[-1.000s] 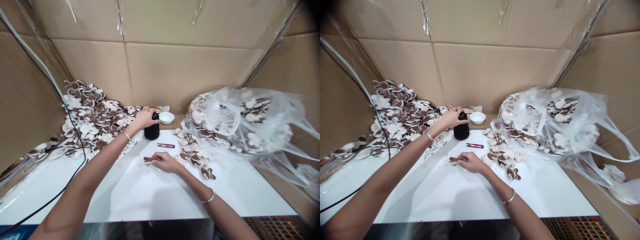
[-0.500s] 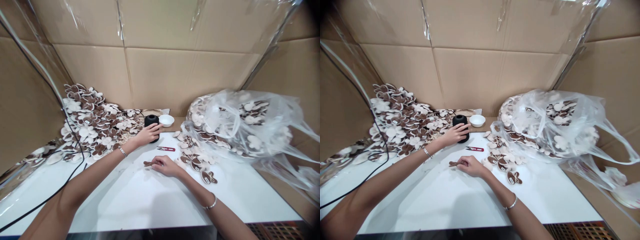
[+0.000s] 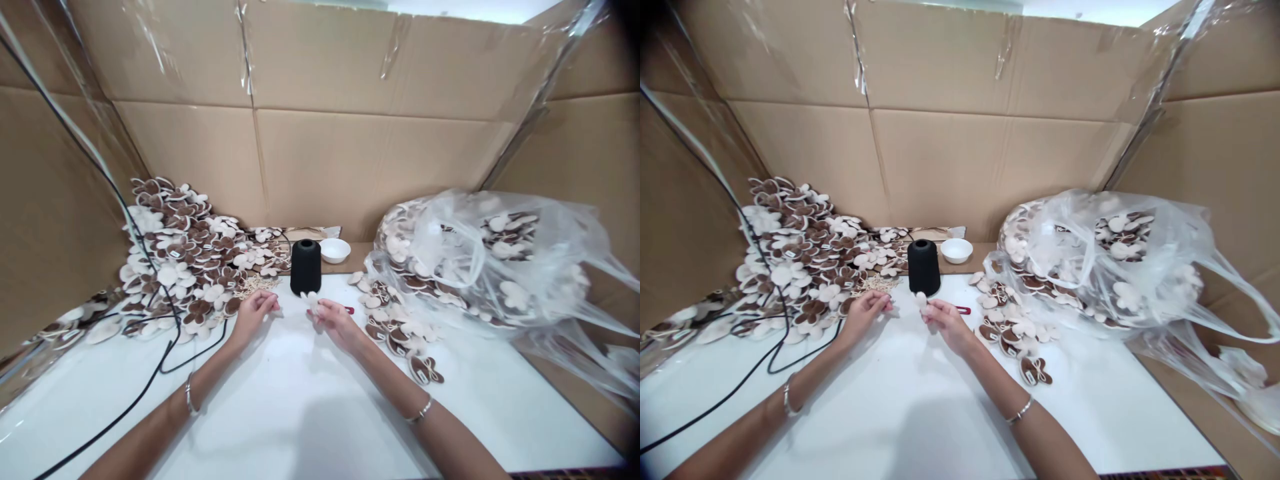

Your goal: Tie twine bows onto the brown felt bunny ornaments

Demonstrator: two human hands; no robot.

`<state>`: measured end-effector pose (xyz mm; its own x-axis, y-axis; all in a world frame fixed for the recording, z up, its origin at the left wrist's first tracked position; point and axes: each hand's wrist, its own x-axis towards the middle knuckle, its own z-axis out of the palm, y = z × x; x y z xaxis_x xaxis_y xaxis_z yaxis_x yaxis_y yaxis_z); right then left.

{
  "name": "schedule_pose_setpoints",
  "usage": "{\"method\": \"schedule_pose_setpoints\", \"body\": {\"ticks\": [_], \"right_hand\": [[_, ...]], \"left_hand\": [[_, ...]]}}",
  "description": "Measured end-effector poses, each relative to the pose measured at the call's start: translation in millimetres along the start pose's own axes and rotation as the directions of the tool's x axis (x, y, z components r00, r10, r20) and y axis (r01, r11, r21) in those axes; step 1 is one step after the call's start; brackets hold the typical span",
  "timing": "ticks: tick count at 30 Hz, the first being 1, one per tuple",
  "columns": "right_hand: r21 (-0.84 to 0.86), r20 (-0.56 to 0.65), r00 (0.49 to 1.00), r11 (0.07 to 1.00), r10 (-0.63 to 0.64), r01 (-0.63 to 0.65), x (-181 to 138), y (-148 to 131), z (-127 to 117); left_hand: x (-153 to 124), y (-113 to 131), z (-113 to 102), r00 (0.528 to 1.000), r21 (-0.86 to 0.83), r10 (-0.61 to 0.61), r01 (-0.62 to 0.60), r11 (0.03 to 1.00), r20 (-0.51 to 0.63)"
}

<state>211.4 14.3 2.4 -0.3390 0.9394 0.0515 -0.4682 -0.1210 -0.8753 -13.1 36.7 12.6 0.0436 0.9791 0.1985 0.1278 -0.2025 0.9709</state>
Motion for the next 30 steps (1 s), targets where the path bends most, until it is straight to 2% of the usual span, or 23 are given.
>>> {"method": "schedule_pose_setpoints", "body": {"ticks": [2,4,8,11,14,17,19,21,23,24,28,30], "right_hand": [[0.081,-0.042,0.999,0.996,-0.030,0.033,20.3,2.3,13.4],[0.133,-0.056,0.998,0.991,-0.003,0.010,41.8,6.9,28.9],[0.217,-0.013,1.000,0.976,0.020,-0.017,74.4,18.6,52.2],[0.286,-0.004,0.999,0.958,0.033,-0.030,81.4,23.6,55.4],[0.298,-0.003,0.999,0.954,0.045,-0.042,76.8,24.2,51.1],[0.261,-0.005,0.998,0.963,0.063,-0.059,67.2,22.5,49.0],[0.223,0.001,0.997,0.972,0.083,-0.081,59.3,20.3,50.8],[0.173,0.035,0.995,0.980,0.092,-0.097,49.7,17.6,53.9],[0.122,0.089,0.991,0.986,0.101,-0.111,38.6,15.5,56.8],[0.086,0.113,0.988,0.990,0.106,-0.116,32.7,15.3,57.5],[-0.080,0.146,0.968,0.978,0.204,-0.194,7.0,20.6,54.8],[-0.209,0.187,0.942,0.948,0.280,-0.240,-7.2,23.7,51.7]], "left_hand": [[-2.2,-2.0,2.9,0.996,-0.123,-0.092,0.090,0.988,-0.012],[-3.9,-0.4,5.8,0.992,-0.181,-0.128,0.127,0.975,0.003],[-8.9,0.6,2.2,0.986,-0.190,-0.148,0.160,0.969,0.076],[-10.7,-6.3,-9.8,0.971,-0.195,-0.204,0.225,0.955,0.123],[-1.9,-11.2,-21.5,0.968,-0.186,-0.234,0.248,0.951,0.095],[19.5,-5.4,-21.7,0.972,-0.199,-0.235,0.236,0.951,0.030],[35.2,3.2,-13.8,0.955,-0.215,-0.287,0.296,0.931,0.075],[47.2,11.8,-3.1,0.899,-0.255,-0.352,0.415,0.873,0.260],[53.4,17.3,6.1,0.848,-0.283,-0.374,0.489,0.825,0.376],[54.5,18.3,9.0,0.846,-0.300,-0.365,0.491,0.818,0.388],[50.6,13.7,7.7,0.904,-0.358,-0.298,0.400,0.843,0.307],[46.1,9.3,1.3,0.904,-0.350,-0.292,0.395,0.849,0.312]]}}
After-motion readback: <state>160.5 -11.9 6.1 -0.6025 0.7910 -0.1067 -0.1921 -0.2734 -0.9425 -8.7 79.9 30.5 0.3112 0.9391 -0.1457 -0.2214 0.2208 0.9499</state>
